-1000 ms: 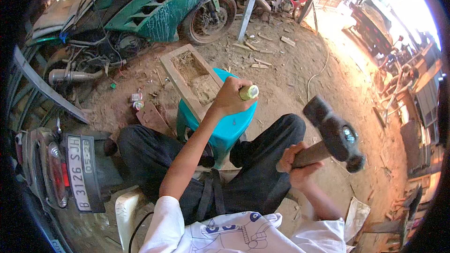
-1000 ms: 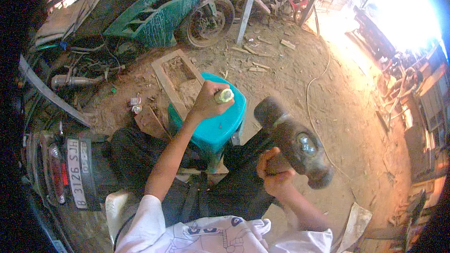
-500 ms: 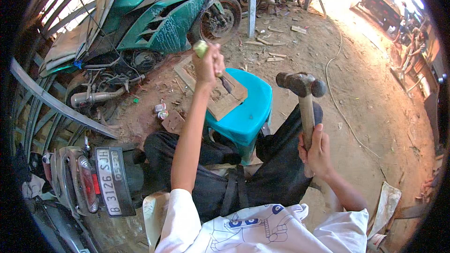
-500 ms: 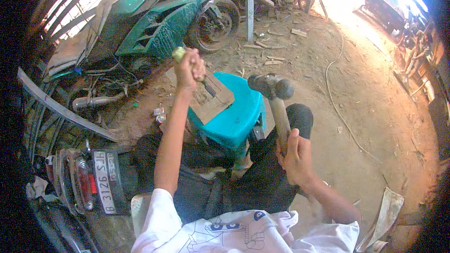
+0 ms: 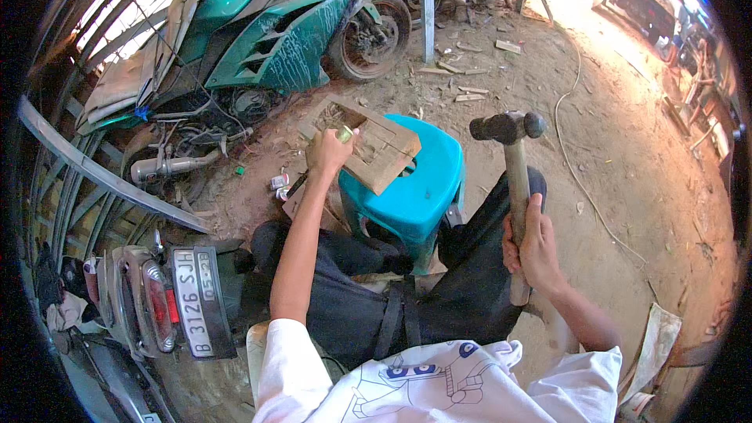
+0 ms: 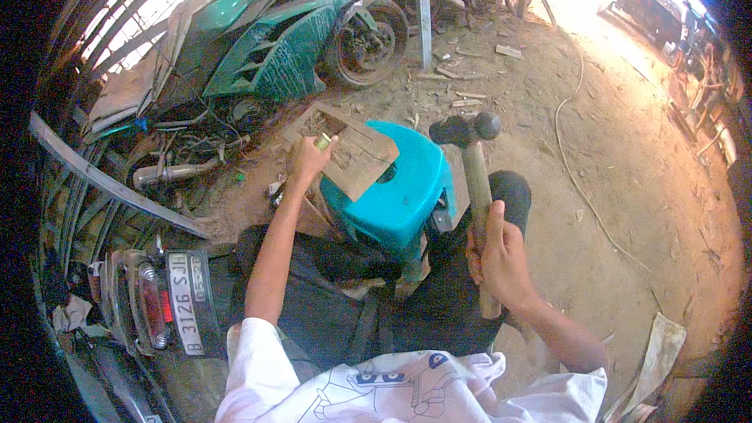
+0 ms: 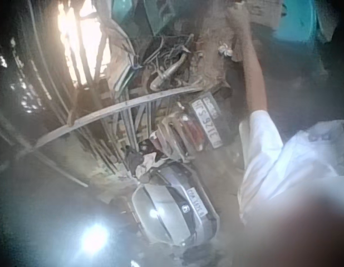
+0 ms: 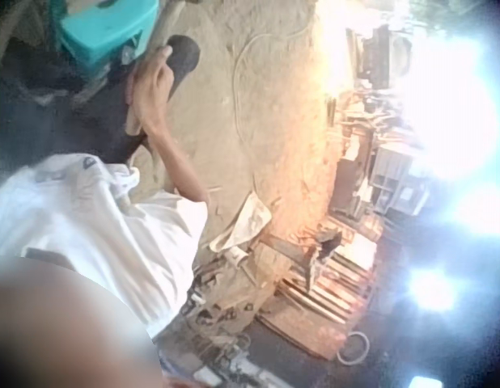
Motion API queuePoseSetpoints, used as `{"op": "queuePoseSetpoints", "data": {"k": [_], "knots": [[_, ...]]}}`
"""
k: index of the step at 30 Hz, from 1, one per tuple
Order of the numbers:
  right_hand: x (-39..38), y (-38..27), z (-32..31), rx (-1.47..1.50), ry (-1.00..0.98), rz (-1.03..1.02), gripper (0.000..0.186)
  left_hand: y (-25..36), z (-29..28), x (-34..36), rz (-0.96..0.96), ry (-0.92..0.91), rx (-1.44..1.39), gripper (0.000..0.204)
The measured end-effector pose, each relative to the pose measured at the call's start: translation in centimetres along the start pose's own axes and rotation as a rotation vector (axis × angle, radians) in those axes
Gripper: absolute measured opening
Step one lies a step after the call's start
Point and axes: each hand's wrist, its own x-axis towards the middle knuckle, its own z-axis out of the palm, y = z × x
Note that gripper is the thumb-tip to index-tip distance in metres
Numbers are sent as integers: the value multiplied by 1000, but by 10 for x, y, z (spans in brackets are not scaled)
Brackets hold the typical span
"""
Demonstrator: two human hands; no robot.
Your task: The person sits on a chair and uses a hammer and chisel to carve a rectangular wooden block placed on a teal stool. They repeatedly strike the chisel to remove wood shavings and occasionally rotate the block to work on different sides.
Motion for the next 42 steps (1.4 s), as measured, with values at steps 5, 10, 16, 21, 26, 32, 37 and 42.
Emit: {"op": "queuePoseSetpoints", "data": {"k": [5, 10, 16, 21, 26, 32, 37, 42], "knots": [[2, 4, -2, -1, -13, 12, 62, 5, 7, -18, 96, 67, 29, 47], [2, 3, -2, 25, -22, 15, 63, 25, -1, -49, 151, 86, -34, 46], [4, 2, -3, 16, -44, 24, 62, 40, -1, -80, 163, 80, -104, 47], [2, 0, -2, 58, -50, 28, 62, 43, 2, -84, 135, 47, -121, 45], [-1, 1, -5, 68, -54, 79, 60, 43, 0, -81, 164, 51, -123, 46], [-5, -5, -6, 81, -10, 106, 61, 54, -26, -86, 55, -88, -52, 46], [-2, -2, -10, 102, 3, 95, 62, 79, -46, -94, 88, -197, -51, 42], [-1, -3, -7, 105, -2, 145, 62, 105, -35, -121, 283, -218, -273, 39]]}}
